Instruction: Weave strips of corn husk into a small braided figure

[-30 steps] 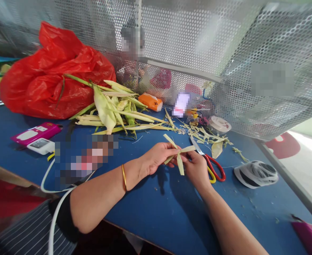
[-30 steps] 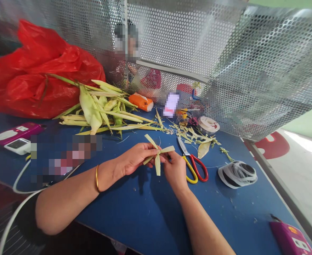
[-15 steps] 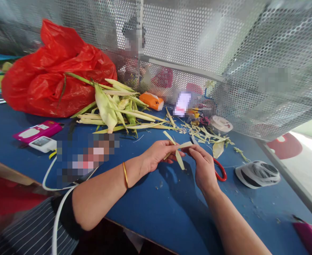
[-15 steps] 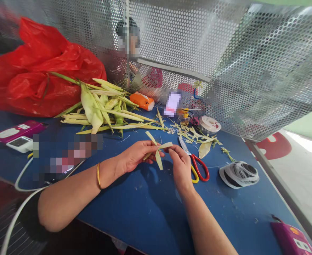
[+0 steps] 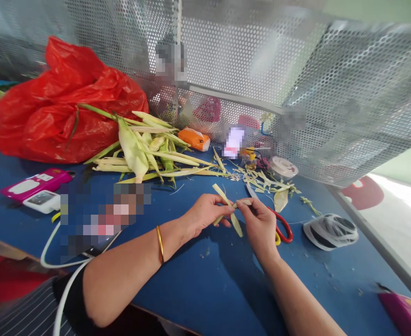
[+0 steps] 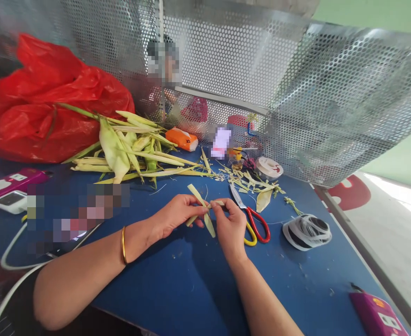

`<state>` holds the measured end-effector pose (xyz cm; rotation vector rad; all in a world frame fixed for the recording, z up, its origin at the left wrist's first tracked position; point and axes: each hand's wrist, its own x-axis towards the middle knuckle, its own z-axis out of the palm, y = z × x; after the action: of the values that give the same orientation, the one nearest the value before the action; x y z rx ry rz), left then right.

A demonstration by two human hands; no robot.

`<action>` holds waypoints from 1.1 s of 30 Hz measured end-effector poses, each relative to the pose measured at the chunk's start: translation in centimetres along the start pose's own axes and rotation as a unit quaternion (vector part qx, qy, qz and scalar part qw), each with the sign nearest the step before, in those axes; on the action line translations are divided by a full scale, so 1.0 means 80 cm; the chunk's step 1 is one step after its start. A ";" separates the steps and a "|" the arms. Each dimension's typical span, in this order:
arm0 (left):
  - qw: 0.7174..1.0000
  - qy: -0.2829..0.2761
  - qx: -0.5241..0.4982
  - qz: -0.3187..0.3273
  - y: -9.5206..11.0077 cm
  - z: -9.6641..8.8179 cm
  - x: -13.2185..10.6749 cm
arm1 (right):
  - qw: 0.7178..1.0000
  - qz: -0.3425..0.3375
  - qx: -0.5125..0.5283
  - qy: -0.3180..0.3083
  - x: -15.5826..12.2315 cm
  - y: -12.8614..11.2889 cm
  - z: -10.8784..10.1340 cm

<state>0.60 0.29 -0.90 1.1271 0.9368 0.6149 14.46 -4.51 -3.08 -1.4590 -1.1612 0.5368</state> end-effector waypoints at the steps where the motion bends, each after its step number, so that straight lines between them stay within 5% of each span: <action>1: 1.000 0.015 -0.007 0.003 0.001 0.000 0.000 | 1.000 0.003 0.005 -0.004 0.000 0.000 0.001; 9: 0.989 0.124 0.003 0.077 0.003 -0.005 0.010 | 0.997 0.023 -0.019 -0.066 0.001 0.001 0.006; 21: 0.964 0.125 0.169 0.162 -0.018 -0.015 0.025 | 0.997 0.008 -0.059 -0.041 0.017 0.018 -0.008; 25: 0.960 0.099 0.185 0.185 -0.021 -0.013 0.024 | 0.990 -0.036 -0.130 0.034 0.036 0.022 -0.028; 27: 0.962 0.082 0.181 0.186 -0.021 -0.011 0.022 | 0.970 -0.046 -0.226 0.076 0.059 0.025 -0.048; 29: 0.966 0.069 0.175 0.180 -0.020 -0.010 0.020 | 0.891 -0.029 -0.447 0.075 0.089 0.028 -0.069; 33: 0.973 0.073 0.148 0.159 -0.018 -0.013 0.023 | 0.829 -0.016 -0.558 0.029 0.145 0.043 -0.105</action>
<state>0.58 1.80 -2.95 1.5330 1.0034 0.8465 27.43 2.03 -0.90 -2.3922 -1.5314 -0.3281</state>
